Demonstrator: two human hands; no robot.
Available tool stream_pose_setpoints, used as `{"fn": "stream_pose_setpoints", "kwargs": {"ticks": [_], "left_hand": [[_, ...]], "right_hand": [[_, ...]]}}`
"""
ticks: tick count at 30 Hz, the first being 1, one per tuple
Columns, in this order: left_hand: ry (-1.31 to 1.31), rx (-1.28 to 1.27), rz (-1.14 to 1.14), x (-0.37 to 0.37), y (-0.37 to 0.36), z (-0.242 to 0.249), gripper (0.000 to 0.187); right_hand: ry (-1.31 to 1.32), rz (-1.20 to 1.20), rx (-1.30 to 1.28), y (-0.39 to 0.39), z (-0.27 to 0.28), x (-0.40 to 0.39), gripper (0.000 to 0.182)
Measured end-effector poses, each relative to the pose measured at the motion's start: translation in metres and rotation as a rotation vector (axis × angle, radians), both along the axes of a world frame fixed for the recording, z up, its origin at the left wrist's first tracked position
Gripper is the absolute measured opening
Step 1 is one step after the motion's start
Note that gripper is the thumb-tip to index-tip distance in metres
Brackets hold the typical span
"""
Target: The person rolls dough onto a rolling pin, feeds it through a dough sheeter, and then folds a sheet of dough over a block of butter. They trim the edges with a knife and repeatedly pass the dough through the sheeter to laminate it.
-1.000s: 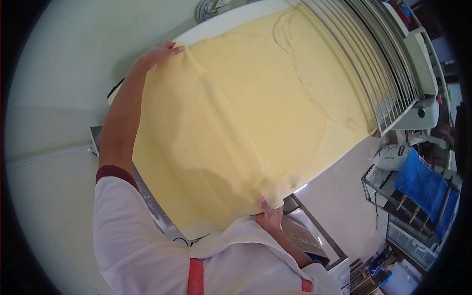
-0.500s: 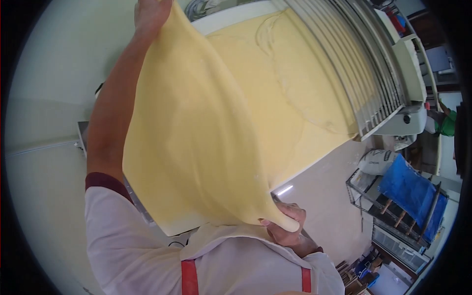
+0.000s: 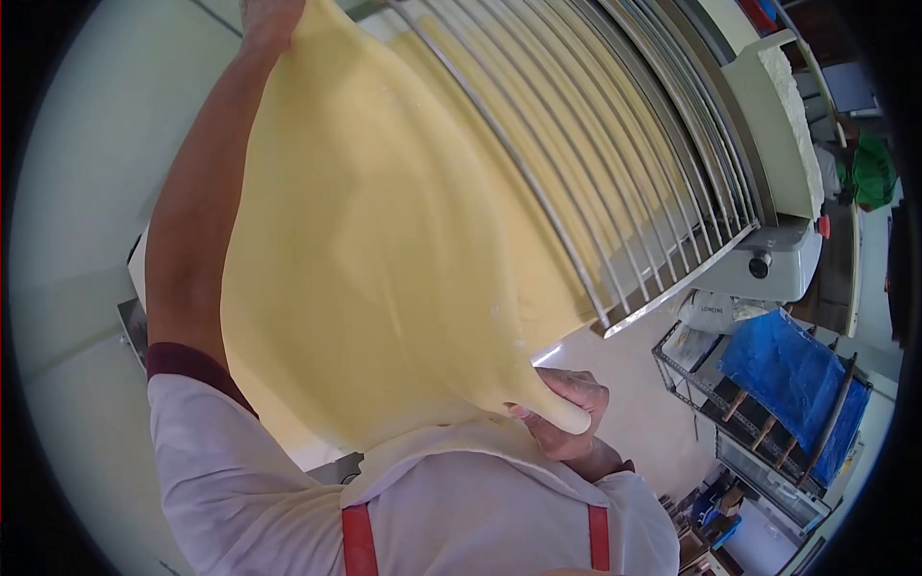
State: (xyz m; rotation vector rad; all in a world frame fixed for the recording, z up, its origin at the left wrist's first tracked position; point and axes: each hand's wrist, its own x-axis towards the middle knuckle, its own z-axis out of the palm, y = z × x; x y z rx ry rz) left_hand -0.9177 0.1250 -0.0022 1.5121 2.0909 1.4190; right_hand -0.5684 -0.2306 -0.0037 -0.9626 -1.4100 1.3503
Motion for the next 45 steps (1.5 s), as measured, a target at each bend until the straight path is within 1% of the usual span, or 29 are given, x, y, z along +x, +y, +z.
{"fn": "stream_pose_setpoints", "kwargs": {"ticks": [1, 4, 7, 9, 10, 12, 13, 15, 16, 17, 18, 19, 20, 21, 22, 23, 25, 28, 29, 31, 33, 35, 38, 39, 40, 41, 42, 44, 45], "left_hand": [[0.027, 0.136, 0.070, 0.016, 0.012, -0.008, 0.049], [-0.097, -0.141, 0.034, 0.049, 0.035, -0.008, 0.049], [-0.082, -0.105, 0.048, 0.075, 0.054, -0.035, 0.052], [-0.075, -0.172, 0.119, 0.088, 0.064, -0.053, 0.057], [-0.071, -0.208, 0.158, 0.090, 0.068, -0.062, 0.060], [-0.024, -0.268, 0.110, 0.074, 0.084, -0.100, 0.063], [-0.001, -0.301, 0.082, 0.062, 0.093, -0.125, 0.065], [-0.046, -0.020, 0.184, 0.031, 0.114, -0.192, 0.070], [-0.066, 0.128, 0.233, 0.024, 0.117, -0.210, 0.072], [0.018, 0.087, 0.137, 0.035, 0.102, -0.203, 0.068], [0.101, 0.048, 0.045, 0.052, 0.070, -0.182, 0.065], [0.188, 0.010, -0.047, 0.062, 0.040, -0.165, 0.062], [0.379, -0.025, -0.137, 0.057, 0.016, -0.177, 0.063], [0.572, -0.064, -0.226, 0.052, -0.012, -0.192, 0.065], [0.740, -0.135, -0.193, 0.066, -0.052, -0.180, 0.067], [0.908, -0.206, -0.153, 0.083, -0.094, -0.163, 0.069], [0.778, -0.392, -0.185, 0.090, -0.156, -0.149, 0.075], [0.759, -0.446, -0.159, 0.111, -0.214, -0.141, 0.072], [0.734, -0.490, -0.162, 0.113, -0.219, -0.140, 0.074], [0.723, -0.494, -0.158, 0.116, -0.222, -0.140, 0.074], [0.725, -0.488, -0.129, 0.110, -0.222, -0.140, 0.075], [0.735, -0.503, -0.094, 0.099, -0.232, -0.142, 0.075], [0.744, -0.515, -0.126, 0.055, -0.270, -0.133, 0.076], [0.741, -0.497, -0.134, 0.045, -0.281, -0.134, 0.075], [0.738, -0.487, -0.097, 0.026, -0.302, -0.133, 0.075], [0.736, -0.459, -0.102, 0.016, -0.304, -0.135, 0.074], [0.715, -0.444, -0.088, 0.011, -0.309, -0.135, 0.072], [0.677, -0.431, -0.066, 0.008, -0.321, -0.134, 0.068], [0.677, -0.389, -0.032, 0.007, -0.330, -0.143, 0.066]], "right_hand": [[0.009, -0.004, -0.007, 0.010, -0.004, 0.011, 0.036], [0.010, -0.018, -0.049, 0.034, -0.015, 0.041, 0.036], [-0.031, -0.046, -0.126, 0.049, -0.032, 0.073, 0.035], [-0.058, -0.080, -0.182, 0.049, -0.047, 0.094, 0.033], [-0.226, -0.090, -0.219, 0.050, -0.049, 0.102, 0.032], [-0.563, -0.099, -0.288, 0.050, -0.048, 0.116, 0.031], [-0.621, -0.166, -0.339, 0.052, -0.048, 0.118, 0.029], [-0.857, -0.085, -0.172, 0.065, -0.030, 0.128, 0.030], [-0.974, -0.136, -0.105, 0.070, -0.020, 0.143, 0.032], [-1.175, -0.306, 0.025, 0.077, -0.011, 0.161, 0.038], [-1.449, -0.458, 0.259, 0.084, -0.003, 0.193, 0.047], [-1.441, -0.660, 0.442, 0.104, 0.009, 0.219, 0.053], [-1.568, -0.740, 0.563, 0.113, 0.021, 0.255, 0.067], [-1.615, -0.785, 0.550, 0.124, 0.031, 0.277, 0.074], [-1.659, -0.829, 0.539, 0.132, 0.037, 0.290, 0.082], [-1.703, -0.765, 0.505, 0.135, 0.040, 0.297, 0.088], [-1.786, -0.620, 0.442, 0.138, 0.044, 0.307, 0.098], [-1.763, -0.632, 0.488, 0.138, 0.039, 0.310, 0.103], [-1.746, -0.635, 0.472, 0.136, 0.040, 0.312, 0.099], [-1.707, -0.653, 0.461, 0.135, 0.045, 0.320, 0.092], [-1.314, -0.778, 0.239, 0.143, 0.050, 0.382, 0.081], [-1.382, -0.794, 0.436, 0.160, 0.055, 0.408, 0.058], [-1.663, -0.599, 0.738, 0.169, 0.073, 0.408, 0.049], [-1.591, -0.599, 0.498, 0.167, 0.092, 0.430, 0.044], [-1.493, -0.559, 0.295, 0.191, 0.111, 0.440, 0.041], [-1.470, -0.572, 0.257, 0.209, 0.119, 0.437, 0.039], [-1.501, -0.484, 0.265, 0.231, 0.127, 0.433, 0.038], [-1.281, -0.253, 0.134, 0.288, 0.120, 0.439, 0.037], [-1.534, -0.101, 0.210, 0.333, 0.104, 0.485, 0.038]]}}
